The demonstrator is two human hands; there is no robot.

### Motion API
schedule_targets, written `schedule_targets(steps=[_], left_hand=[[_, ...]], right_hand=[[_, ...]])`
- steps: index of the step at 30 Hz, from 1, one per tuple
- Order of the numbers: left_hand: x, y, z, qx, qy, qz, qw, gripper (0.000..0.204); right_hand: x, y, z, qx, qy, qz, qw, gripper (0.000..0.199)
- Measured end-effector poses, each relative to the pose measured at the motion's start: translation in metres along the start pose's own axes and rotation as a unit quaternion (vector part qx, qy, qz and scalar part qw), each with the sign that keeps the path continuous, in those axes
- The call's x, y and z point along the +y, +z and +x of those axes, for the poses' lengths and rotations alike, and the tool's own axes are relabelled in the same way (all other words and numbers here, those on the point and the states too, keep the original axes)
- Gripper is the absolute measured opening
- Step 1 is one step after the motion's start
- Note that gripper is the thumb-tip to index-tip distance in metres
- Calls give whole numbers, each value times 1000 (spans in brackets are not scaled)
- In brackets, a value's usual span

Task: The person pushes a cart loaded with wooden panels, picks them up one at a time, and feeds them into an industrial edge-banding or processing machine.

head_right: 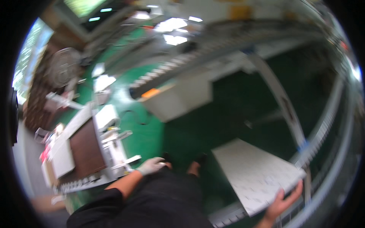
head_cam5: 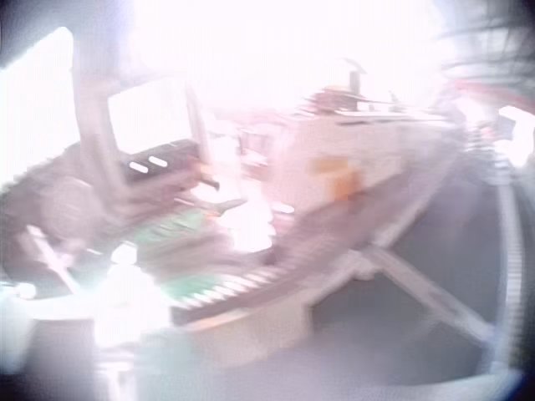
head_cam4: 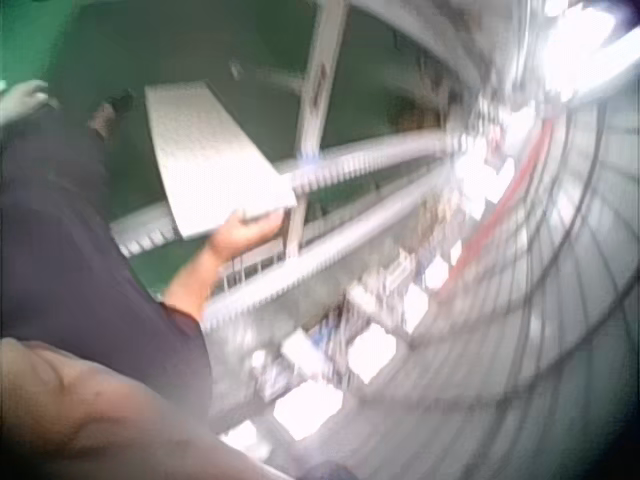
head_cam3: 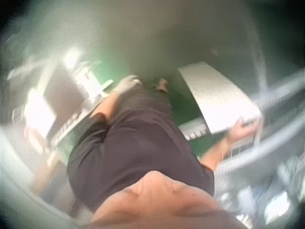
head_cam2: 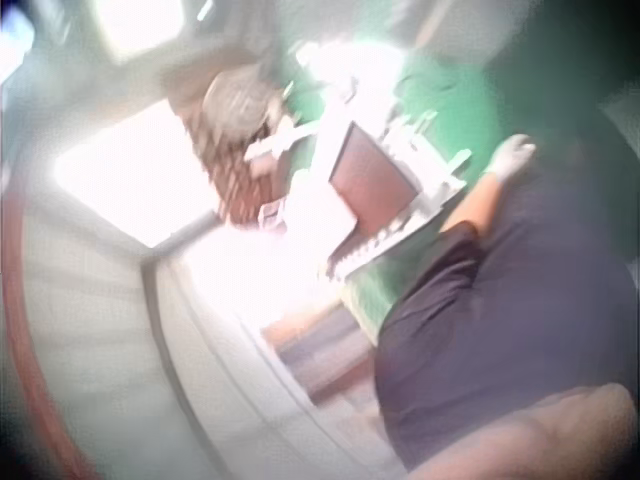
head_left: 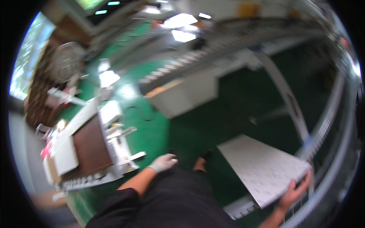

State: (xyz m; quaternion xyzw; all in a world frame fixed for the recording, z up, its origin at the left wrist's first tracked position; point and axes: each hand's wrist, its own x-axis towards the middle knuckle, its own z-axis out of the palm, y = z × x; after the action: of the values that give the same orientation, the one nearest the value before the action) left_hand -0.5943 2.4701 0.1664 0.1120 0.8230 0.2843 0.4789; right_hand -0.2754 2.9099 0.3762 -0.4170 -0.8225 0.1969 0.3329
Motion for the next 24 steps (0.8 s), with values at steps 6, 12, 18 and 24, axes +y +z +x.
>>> schedule_targets(steps=[6, 12, 18, 24], left_hand=[[-161, -114, -79, 331, -108, -28, 937, 46], [-442, -166, -197, 693, -149, -338, 619, 52], [-628, -260, -275, 632, -78, -686, 353, 84], [-735, -338, -284, 630, -50, -735, 246, 82]], right_hand=[[-102, 103, -33, -236, -4, 102, 966, 44], [-200, 208, -128, -460, -47, 85, 882, 40], [-307, 279, -255, -585, -173, -104, 786, 41], [-390, 298, -316, -676, -193, -205, 681, 41]])
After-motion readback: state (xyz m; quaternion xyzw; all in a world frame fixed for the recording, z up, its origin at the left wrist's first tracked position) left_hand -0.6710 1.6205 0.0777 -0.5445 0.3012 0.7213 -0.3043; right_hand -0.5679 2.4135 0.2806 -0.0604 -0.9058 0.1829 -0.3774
